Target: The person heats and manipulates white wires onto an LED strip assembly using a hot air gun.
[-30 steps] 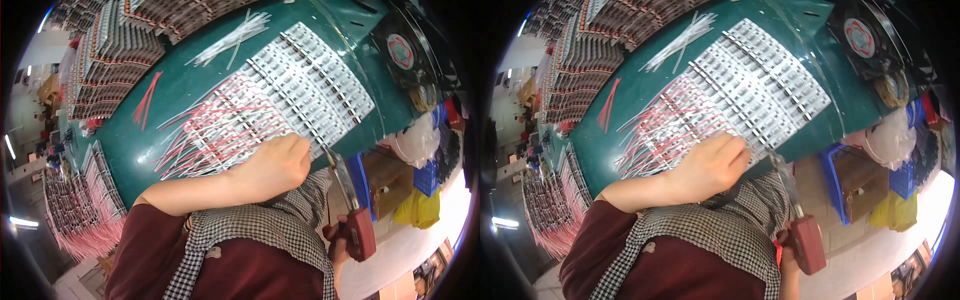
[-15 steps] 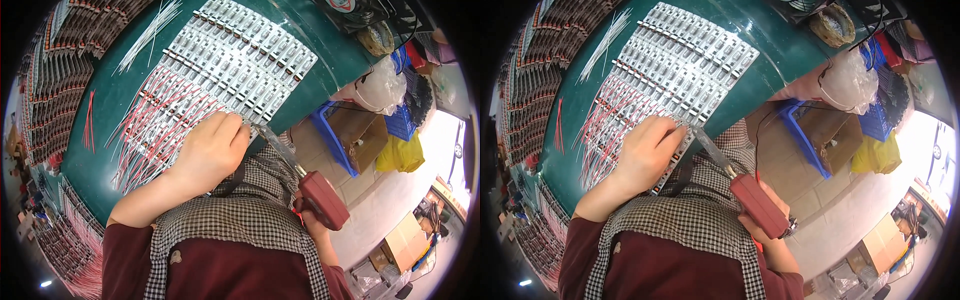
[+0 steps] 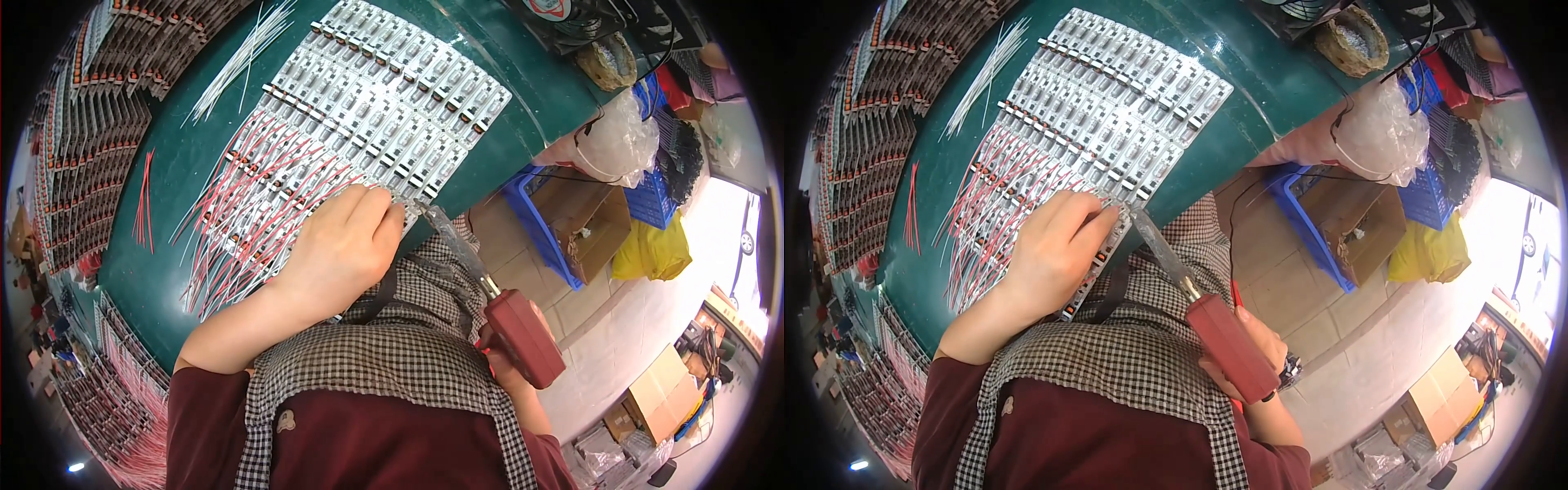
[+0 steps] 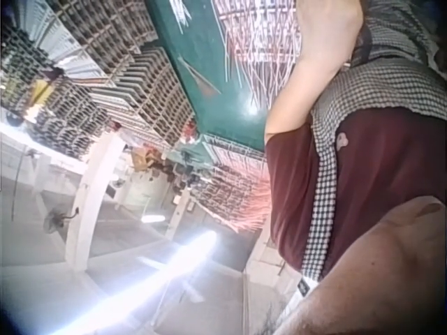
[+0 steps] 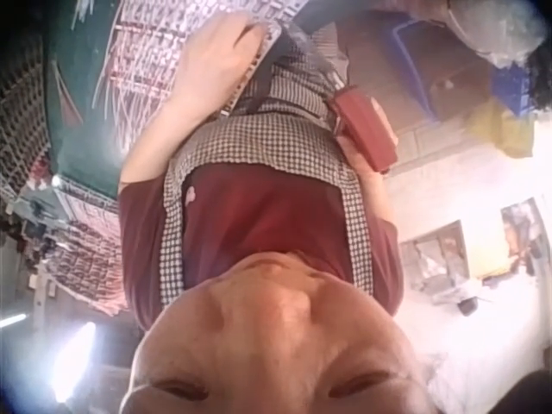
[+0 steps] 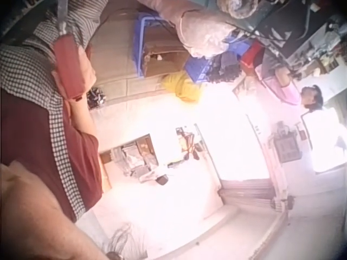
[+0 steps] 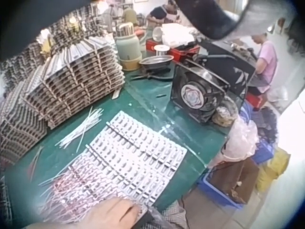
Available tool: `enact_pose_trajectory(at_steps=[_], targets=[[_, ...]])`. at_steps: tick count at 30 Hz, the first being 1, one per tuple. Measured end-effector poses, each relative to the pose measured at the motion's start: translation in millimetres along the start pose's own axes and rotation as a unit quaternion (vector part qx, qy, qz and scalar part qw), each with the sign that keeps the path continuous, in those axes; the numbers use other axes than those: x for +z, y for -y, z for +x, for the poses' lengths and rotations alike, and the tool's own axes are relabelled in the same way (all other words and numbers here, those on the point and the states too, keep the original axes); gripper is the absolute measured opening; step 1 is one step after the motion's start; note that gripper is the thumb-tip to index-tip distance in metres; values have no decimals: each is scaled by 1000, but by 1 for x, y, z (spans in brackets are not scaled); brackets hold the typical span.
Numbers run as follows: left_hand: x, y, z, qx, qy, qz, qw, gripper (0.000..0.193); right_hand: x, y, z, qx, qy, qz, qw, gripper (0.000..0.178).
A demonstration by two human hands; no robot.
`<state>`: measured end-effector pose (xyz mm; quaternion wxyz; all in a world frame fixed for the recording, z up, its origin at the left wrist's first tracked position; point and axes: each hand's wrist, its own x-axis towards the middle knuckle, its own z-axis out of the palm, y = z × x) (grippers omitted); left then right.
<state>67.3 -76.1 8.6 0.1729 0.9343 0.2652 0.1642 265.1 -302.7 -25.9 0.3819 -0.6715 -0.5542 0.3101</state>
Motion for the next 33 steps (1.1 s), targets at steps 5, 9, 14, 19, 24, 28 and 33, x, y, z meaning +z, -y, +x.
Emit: enact_pose_trajectory(at_steps=[5, 9, 14, 19, 24, 28, 33], targets=[[-2, -2, 5, 0, 14, -8, 1000, 26, 0, 0, -12, 125, -59, 213, 967, 73], [-1, -3, -1, -4, 15, 1, 1000, 25, -15, 16, 33, 33, -158, 265, 951, 66], [-1, -6, -1, 7, 11, 13, 1000, 27, -47, 18, 100, -75, -321, 234, 915, 63], [-9, -9, 0, 2, -9, 13, 1000, 28, -72, -7, 179, -46, -358, 461, 811, 40], [-47, 14, -21, -107, -85, 125, 983, 20, -75, -41, 196, 2, -282, 633, 721, 42], [-95, 79, -62, -270, -183, 249, 912, 14, -100, -40, 160, -10, -279, 603, 748, 40], [-117, 140, -138, -445, -171, 302, 826, 29, -86, -10, 131, 107, -383, 563, 725, 39]])
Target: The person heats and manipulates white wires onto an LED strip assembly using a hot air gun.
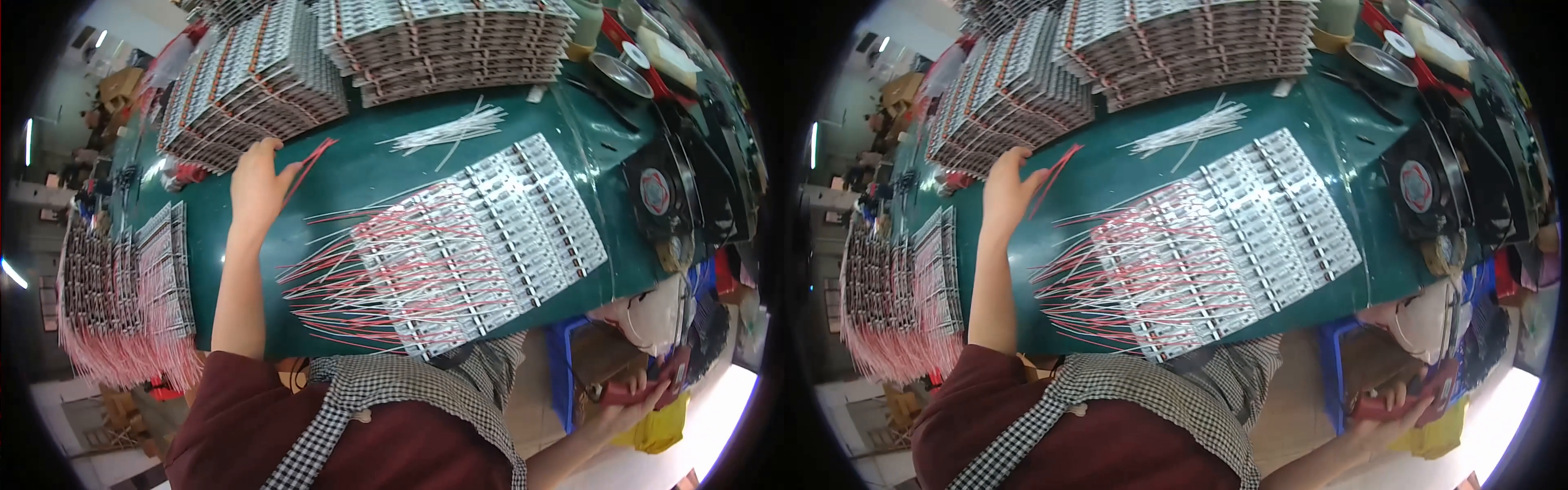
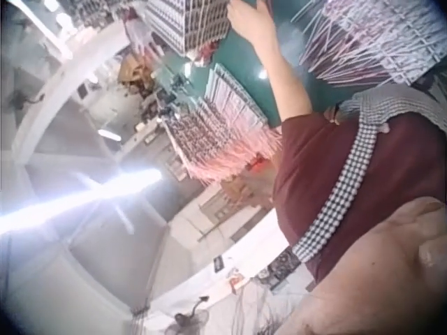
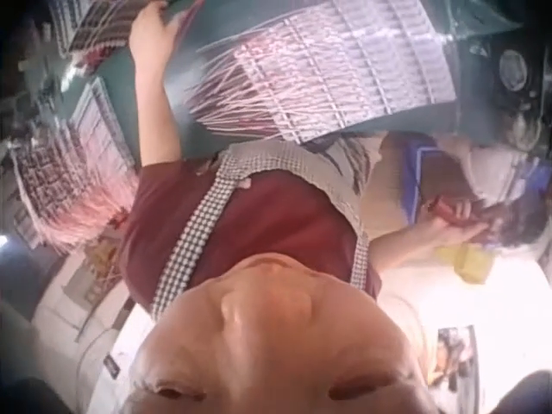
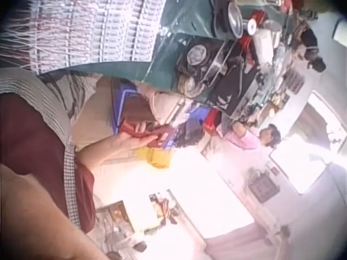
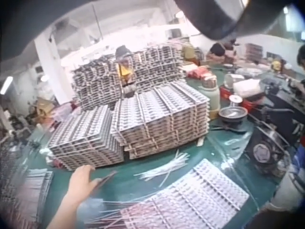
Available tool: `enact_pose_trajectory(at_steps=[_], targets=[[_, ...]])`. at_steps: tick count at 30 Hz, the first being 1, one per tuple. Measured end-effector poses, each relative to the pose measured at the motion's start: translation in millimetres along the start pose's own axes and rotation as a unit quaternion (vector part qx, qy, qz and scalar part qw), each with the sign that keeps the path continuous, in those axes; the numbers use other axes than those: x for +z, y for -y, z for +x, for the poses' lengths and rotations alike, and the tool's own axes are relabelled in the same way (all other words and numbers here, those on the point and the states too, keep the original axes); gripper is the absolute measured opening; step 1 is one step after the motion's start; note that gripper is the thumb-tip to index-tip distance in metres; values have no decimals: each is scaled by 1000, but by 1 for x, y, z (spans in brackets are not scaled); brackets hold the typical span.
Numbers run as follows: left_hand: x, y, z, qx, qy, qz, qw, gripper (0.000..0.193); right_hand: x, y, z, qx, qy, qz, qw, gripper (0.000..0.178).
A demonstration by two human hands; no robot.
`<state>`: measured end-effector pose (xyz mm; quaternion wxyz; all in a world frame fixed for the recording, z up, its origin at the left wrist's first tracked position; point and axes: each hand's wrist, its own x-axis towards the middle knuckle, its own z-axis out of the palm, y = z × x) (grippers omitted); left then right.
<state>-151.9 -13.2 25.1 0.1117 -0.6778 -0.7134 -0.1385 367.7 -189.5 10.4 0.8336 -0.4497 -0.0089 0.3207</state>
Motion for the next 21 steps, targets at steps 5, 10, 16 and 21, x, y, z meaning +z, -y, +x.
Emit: enact_pose_trajectory(at_steps=[5, 10, 16, 21], targets=[[25, 15, -7, -64, 45, -139, 987, 35, -25, -5, -10, 9, 60, -21, 998, 40], [34, 1, 13, -13, 85, -172, 981, 26, -32, -2, -20, -12, 72, -53, 996, 41], [38, -8, 33, 81, 91, -30, 992, 13, -23, -6, -38, -33, 76, -81, 993, 42], [32, 4, 43, 16, 162, -154, 975, 15, -34, -6, -41, -19, 109, -66, 992, 41]])
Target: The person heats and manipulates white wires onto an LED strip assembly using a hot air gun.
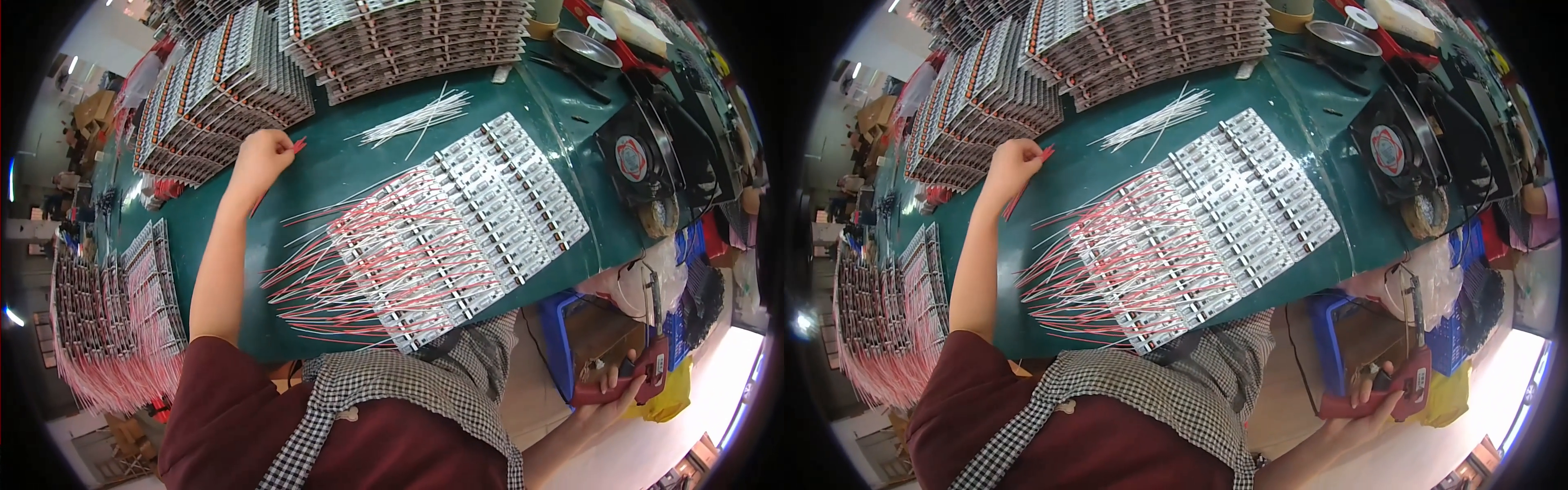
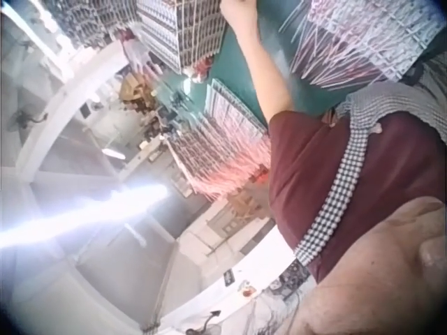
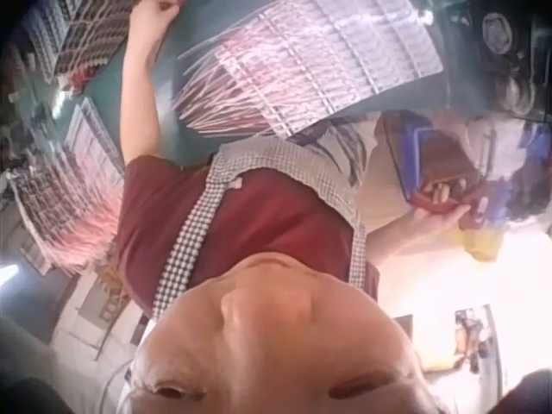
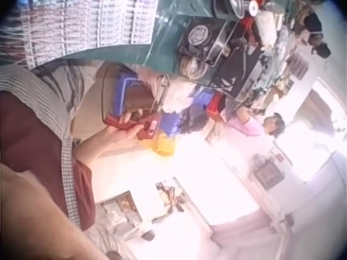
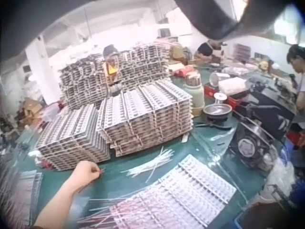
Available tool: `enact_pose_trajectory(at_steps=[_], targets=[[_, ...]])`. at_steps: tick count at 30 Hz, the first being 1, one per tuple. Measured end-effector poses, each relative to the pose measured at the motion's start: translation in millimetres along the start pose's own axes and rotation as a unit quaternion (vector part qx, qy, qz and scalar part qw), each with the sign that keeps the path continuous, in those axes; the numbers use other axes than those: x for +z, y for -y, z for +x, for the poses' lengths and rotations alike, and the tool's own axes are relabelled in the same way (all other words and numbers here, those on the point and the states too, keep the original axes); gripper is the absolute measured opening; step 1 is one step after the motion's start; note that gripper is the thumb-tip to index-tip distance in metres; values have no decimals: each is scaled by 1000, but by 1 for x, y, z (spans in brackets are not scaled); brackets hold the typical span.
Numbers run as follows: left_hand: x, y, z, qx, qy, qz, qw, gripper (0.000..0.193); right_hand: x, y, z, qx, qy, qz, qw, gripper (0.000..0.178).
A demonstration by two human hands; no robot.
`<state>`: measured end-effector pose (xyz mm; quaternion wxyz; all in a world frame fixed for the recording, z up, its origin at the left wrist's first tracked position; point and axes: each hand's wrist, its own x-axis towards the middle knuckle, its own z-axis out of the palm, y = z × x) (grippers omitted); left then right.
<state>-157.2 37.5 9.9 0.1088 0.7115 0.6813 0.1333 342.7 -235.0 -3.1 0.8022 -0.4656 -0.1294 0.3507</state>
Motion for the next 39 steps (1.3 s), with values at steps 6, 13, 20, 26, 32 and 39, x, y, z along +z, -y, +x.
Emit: enact_pose_trajectory(at_steps=[6, 13, 20, 26, 32, 39], targets=[[0, 25, -3, -73, 52, -241, 966, 16, 2, 8, -18, 16, 17, -38, 999, 43], [5, 35, 4, -46, 35, -245, 968, 16, -16, 7, -26, 26, 53, -85, 995, 47], [-19, -115, -54, 188, -77, -97, 974, 11, 10, -13, -65, -24, 86, -166, 982, 51], [49, -213, -114, 458, 42, -110, 881, 21, 20, -20, -94, 66, 114, -183, 974, 66], [71, -218, -120, 427, 83, -103, 894, 29, 2, -17, -102, 205, 207, -197, 936, 66], [70, -222, -121, 439, 93, -66, 891, 29, -52, -31, -109, 12, 324, -463, 825, 75]])
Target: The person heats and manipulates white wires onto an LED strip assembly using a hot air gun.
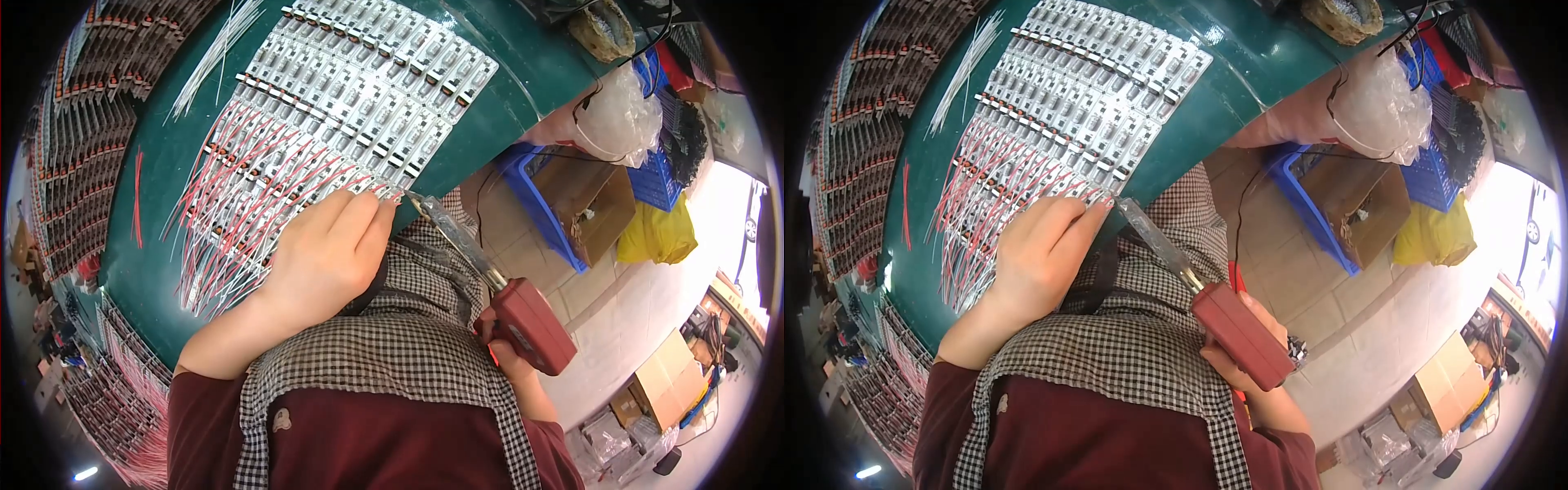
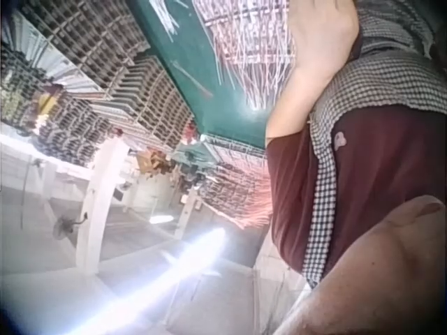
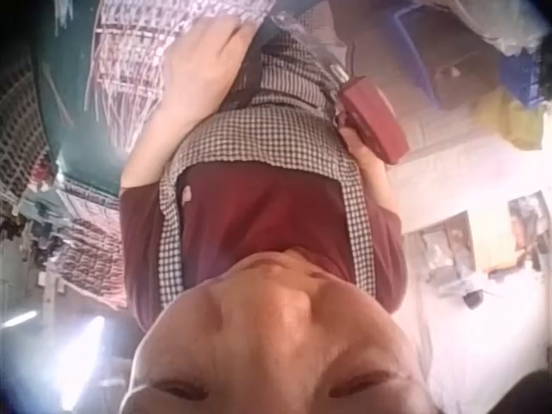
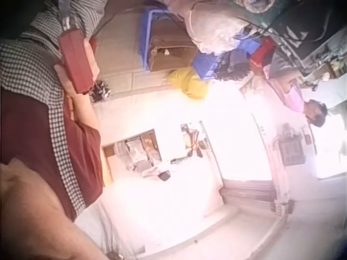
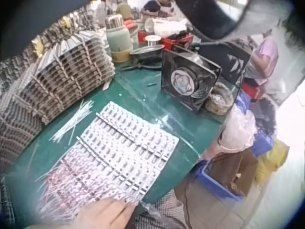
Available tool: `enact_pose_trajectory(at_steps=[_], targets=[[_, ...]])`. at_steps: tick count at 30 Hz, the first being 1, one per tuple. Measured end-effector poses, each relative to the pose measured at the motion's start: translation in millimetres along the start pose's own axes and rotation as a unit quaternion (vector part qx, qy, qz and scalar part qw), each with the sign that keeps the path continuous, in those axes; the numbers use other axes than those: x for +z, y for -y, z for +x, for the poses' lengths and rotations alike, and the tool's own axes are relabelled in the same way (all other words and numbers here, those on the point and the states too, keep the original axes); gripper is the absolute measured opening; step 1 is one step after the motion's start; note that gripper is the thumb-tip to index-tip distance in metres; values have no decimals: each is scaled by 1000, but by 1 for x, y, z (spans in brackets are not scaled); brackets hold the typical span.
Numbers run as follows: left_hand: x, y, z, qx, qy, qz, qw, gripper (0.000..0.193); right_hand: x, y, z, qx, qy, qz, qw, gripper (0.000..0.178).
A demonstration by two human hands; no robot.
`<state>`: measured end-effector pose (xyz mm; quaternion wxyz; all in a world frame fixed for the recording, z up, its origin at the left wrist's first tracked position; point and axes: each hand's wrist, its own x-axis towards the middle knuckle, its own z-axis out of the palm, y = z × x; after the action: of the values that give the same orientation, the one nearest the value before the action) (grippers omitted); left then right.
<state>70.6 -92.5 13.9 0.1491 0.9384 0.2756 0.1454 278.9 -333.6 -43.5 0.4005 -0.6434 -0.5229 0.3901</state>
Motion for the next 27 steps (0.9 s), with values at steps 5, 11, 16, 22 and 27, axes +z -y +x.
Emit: enact_pose_trajectory(at_steps=[5, 11, 16, 22, 27], targets=[[2, 3, -2, 7, -9, 3, 1000, 27, 5, 7, 3, 77, -4, 100, 992, 74], [2, 4, -2, 28, -27, 2, 999, 29, 2, 3, -3, 83, -4, 69, 994, 72], [5, 6, -2, 61, -46, 36, 996, 17, 7, 8, 3, 84, -12, 94, 992, 71], [4, 5, -3, 52, -35, 40, 997, 16, 10, 16, 17, 42, -25, 34, 998, 71], [4, 7, 0, 63, -44, 41, 996, 16, 15, 7, 2, 74, -80, 75, 991, 70]])
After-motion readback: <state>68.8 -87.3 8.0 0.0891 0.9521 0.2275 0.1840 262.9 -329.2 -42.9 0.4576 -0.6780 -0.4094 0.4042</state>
